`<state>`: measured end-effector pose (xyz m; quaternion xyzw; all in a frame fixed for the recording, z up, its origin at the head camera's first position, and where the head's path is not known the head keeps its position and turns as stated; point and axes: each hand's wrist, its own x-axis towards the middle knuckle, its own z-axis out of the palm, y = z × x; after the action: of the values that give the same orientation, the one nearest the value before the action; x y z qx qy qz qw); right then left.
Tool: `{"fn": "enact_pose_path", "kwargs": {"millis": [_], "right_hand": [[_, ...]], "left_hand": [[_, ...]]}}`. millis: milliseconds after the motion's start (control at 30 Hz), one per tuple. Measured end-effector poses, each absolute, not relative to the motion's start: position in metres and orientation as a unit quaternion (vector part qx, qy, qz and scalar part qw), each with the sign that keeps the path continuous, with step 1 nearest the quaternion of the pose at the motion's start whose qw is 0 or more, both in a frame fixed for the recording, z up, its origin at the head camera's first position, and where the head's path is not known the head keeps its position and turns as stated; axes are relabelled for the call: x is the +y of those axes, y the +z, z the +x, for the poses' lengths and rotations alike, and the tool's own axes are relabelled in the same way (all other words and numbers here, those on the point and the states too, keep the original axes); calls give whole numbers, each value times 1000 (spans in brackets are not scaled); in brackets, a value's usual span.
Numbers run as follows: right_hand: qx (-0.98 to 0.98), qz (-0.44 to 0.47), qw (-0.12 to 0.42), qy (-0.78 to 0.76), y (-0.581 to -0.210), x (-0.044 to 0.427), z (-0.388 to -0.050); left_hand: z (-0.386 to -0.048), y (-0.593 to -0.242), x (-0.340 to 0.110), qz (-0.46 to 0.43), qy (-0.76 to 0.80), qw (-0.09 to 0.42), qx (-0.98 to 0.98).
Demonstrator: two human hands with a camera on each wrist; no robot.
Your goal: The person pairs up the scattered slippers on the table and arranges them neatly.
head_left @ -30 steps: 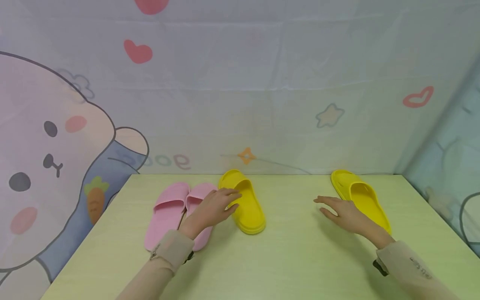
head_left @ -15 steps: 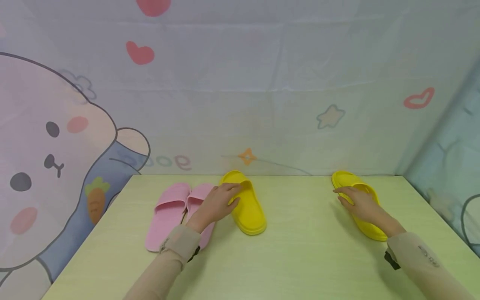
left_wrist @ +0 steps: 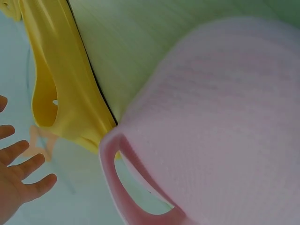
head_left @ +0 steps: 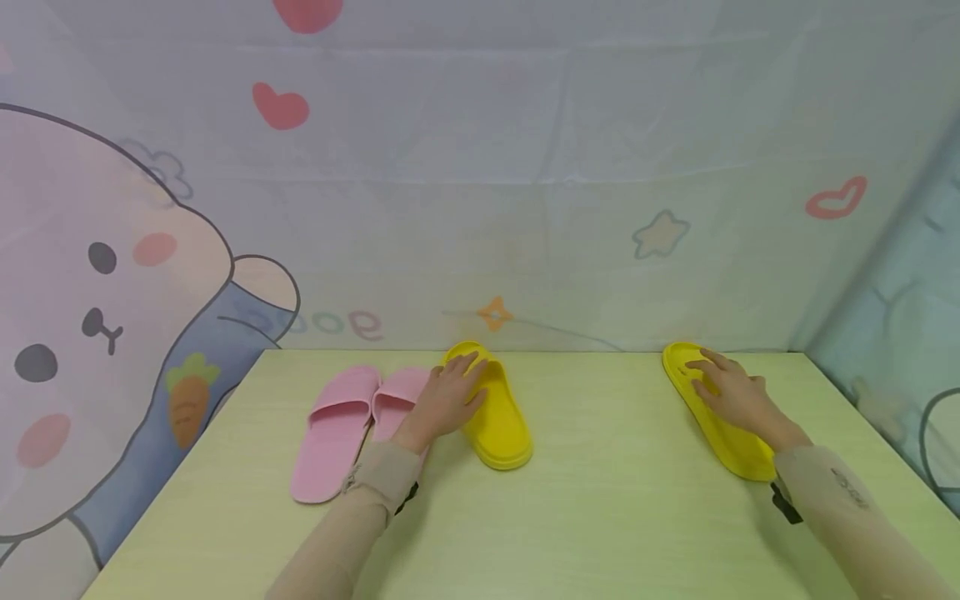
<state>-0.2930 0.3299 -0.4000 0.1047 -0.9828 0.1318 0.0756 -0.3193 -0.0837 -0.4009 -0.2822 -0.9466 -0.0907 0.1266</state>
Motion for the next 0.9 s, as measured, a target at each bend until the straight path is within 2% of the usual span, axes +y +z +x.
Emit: {"fn": "enact_pose_path", "kwargs": {"millis": [500,900], "right_hand": [[-990,66,13,127,-409,345,-306],[-988,51,-2,148,-411,358,-298]], "left_hand": [[-328,-415,-70,-227,-44,58,-971],[-326,-417,-67,-229,-26,54,-971]]}}
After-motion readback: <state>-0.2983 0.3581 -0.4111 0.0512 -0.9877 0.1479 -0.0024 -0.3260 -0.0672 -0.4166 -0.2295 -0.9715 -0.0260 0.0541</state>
